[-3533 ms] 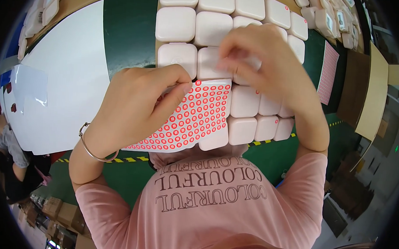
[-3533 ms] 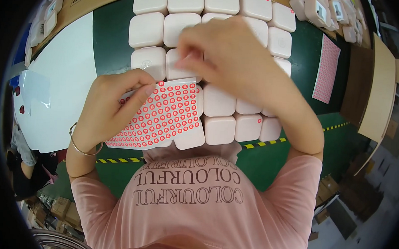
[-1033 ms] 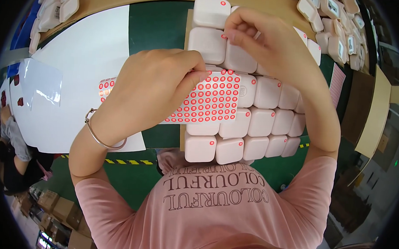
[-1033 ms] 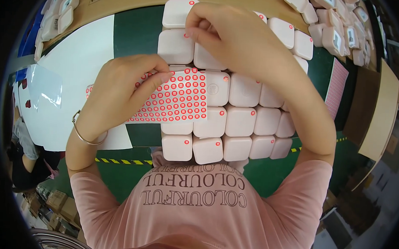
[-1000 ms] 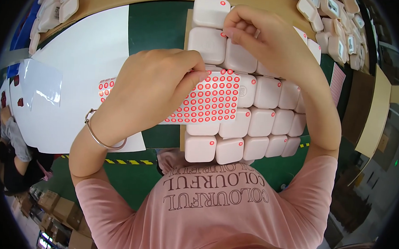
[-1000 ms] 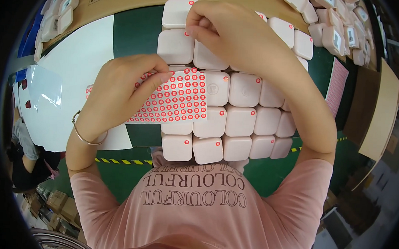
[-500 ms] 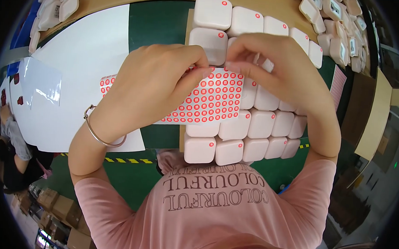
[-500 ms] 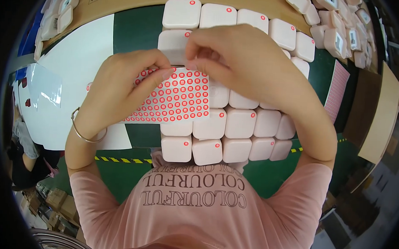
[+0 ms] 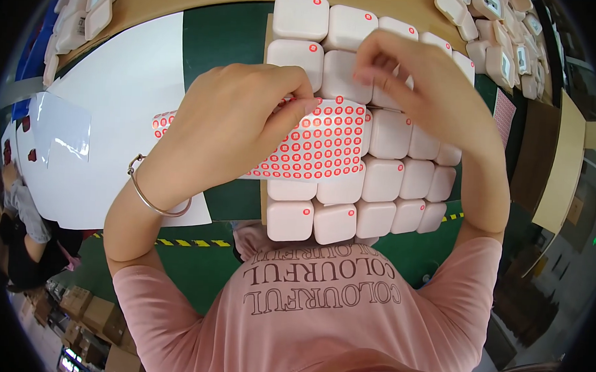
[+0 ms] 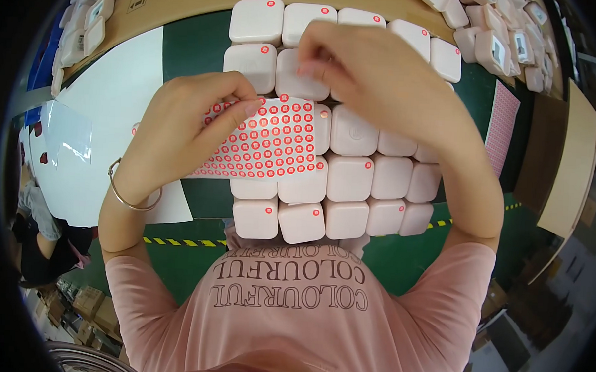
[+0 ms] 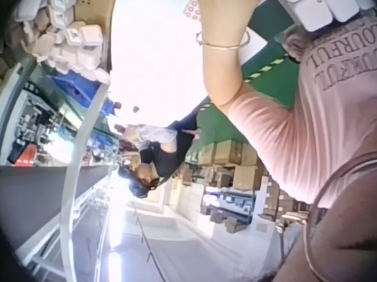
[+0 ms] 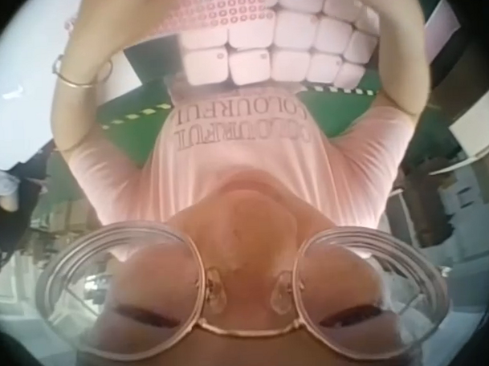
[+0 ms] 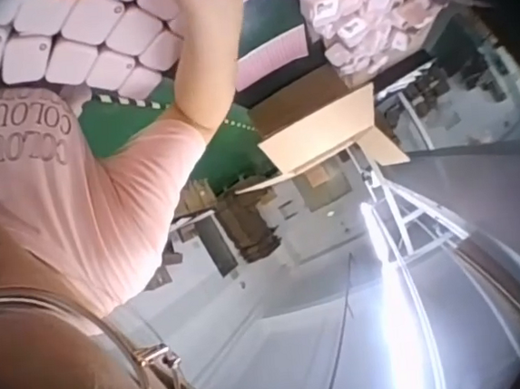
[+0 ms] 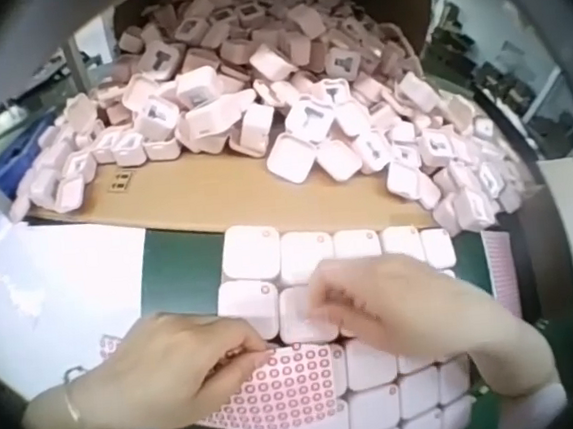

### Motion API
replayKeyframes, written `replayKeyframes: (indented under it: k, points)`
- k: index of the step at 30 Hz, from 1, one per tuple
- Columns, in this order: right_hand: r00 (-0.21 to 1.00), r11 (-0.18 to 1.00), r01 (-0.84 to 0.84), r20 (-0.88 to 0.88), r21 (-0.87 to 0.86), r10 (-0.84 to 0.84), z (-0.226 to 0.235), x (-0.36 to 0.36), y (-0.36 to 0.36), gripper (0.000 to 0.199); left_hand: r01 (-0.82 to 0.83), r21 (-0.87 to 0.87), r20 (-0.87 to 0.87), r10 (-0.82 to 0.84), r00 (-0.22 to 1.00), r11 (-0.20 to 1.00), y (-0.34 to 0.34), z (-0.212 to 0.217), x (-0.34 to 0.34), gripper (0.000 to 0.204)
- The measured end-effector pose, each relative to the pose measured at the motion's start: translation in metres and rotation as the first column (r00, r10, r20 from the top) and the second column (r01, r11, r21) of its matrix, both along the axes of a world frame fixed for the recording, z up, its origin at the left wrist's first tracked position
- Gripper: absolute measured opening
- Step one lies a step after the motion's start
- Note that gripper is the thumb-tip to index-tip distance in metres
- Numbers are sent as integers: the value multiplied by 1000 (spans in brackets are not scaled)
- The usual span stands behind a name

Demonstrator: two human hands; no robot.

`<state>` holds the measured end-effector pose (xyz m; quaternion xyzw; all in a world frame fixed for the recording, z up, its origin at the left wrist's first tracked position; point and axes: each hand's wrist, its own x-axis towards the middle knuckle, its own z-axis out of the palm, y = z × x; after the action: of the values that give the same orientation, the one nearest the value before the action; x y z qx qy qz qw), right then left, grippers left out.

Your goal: Applying labels to items and packing them into cardboard boxes for shipping.

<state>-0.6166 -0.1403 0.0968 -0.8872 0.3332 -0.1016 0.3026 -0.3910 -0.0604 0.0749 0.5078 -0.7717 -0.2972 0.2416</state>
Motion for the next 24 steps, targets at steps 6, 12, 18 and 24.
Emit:
replayKeyframes:
  k: [6, 12, 18, 24]
  points:
    - [999, 995, 20, -38, -99, -24, -18, -10, -16, 10, -4, 26, 18, 3, 1000, 1000, -1, -1, -2, 17]
    - [959, 997, 81, -273, -5, -79, 0, -9, -29, 9, 6, 43, -11, -6, 1000, 999, -2, 2, -5, 18]
    - [992, 996, -90, 85, 11, 88, -2, -12, 12, 8, 48, 77, 23, -50, 998, 996, -3, 8, -13, 12]
    - [996, 999, -28, -87, -44, 25, 14, -19, 26, 9, 89, 86, 30, -92, 995, 992, -6, 11, -23, 12]
